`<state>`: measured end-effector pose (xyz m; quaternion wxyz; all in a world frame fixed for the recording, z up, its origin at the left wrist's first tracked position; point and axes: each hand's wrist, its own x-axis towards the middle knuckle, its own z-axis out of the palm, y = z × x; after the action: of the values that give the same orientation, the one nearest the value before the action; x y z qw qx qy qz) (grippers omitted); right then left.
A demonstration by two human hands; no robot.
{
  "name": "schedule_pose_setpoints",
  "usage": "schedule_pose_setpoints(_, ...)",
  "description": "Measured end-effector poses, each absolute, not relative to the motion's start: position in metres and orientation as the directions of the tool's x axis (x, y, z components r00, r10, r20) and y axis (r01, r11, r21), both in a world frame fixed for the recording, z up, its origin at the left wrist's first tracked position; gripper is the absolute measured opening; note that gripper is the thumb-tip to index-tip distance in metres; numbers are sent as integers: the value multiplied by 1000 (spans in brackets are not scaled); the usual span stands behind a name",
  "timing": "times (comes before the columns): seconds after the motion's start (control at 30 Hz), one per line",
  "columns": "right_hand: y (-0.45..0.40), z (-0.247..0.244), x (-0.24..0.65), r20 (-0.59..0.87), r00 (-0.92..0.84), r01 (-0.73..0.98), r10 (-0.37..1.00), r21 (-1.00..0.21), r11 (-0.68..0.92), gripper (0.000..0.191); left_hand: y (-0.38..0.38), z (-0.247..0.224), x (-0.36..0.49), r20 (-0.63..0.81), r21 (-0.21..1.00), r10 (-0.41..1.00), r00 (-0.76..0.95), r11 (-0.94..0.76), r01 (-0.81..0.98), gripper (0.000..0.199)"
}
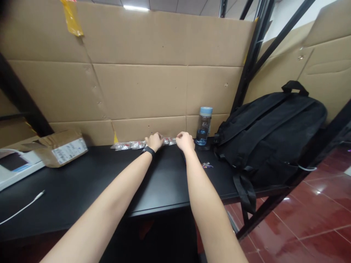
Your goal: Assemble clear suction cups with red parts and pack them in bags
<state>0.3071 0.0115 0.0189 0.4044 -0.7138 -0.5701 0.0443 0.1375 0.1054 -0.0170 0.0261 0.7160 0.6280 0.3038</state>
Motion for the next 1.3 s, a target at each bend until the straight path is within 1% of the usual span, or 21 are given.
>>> schedule_pose_setpoints(0.07, 11, 20, 307, 400, 328, 778, 856, -628, -4, 16, 103, -16, 135, 501, 301, 864, 55, -234, 924, 32)
schedule_pose_setpoints(0.13, 10, 22, 308, 404, 312, 778, 860, -628, 12, 16, 102, -14, 124, 551, 249, 829, 97, -274, 929, 29)
schedule_pose_setpoints(0.17, 9, 24, 309, 405, 304, 780, 862, -626, 19, 16, 101, -14, 116, 548, 231, 823, 145, -316, 920, 27)
schedule_pose_setpoints(0.2, 9, 25, 309, 407, 294, 783, 865, -622, 26, 16, 101, -14, 106, 533, 204, 818, 217, -373, 905, 24)
schedule_pose_setpoints(0.27, 8, 26, 308, 402, 268, 790, 876, -612, 40, 14, 100, -16, 83, 463, 106, 772, 436, -536, 837, 22)
schedule_pose_setpoints(0.33, 8, 27, 303, 394, 236, 795, 888, -604, 57, 13, 98, -19, 62, 397, 22, 694, 601, -662, 749, 35)
schedule_pose_setpoints(0.4, 7, 28, 297, 388, 207, 799, 898, -597, 74, 13, 94, -24, 47, 359, -6, 649, 671, -717, 697, 40)
schedule_pose_setpoints(0.5, 6, 28, 289, 380, 173, 808, 909, -582, 89, 12, 90, -29, 40, 357, -4, 666, 655, -700, 714, 35)
schedule_pose_setpoints(0.6, 4, 28, 287, 362, 153, 818, 919, -569, 88, 12, 90, -32, 43, 396, -23, 673, 625, -673, 739, 28)
schedule_pose_setpoints(0.73, 5, 26, 290, 352, 158, 833, 923, -549, 66, 12, 90, -32, 47, 468, -127, 609, 641, -671, 730, 23)
schedule_pose_setpoints(0.83, 7, 23, 290, 347, 153, 839, 925, -541, 64, 11, 87, -30, 50, 476, -211, 591, 651, -642, 737, 24)
schedule_pose_setpoints(0.97, 9, 21, 288, 346, 126, 837, 930, -541, 88, 10, 86, -28, 58, 480, -275, 584, 655, -608, 744, 24)
schedule_pose_setpoints(1.03, 9, 21, 287, 351, 117, 840, 929, -535, 96, 10, 87, -27, 64, 496, -273, 584, 642, -597, 754, 24)
schedule_pose_setpoints(1.13, 8, 20, 286, 354, 103, 854, 929, -511, 100, 10, 87, -27, 72, 535, -231, 617, 578, -551, 802, 24)
schedule_pose_setpoints(1.3, 8, 15, 286, 304, 34, 889, 952, -445, 110, 10, 78, -22, 69, 562, -189, 654, 507, -495, 848, 23)
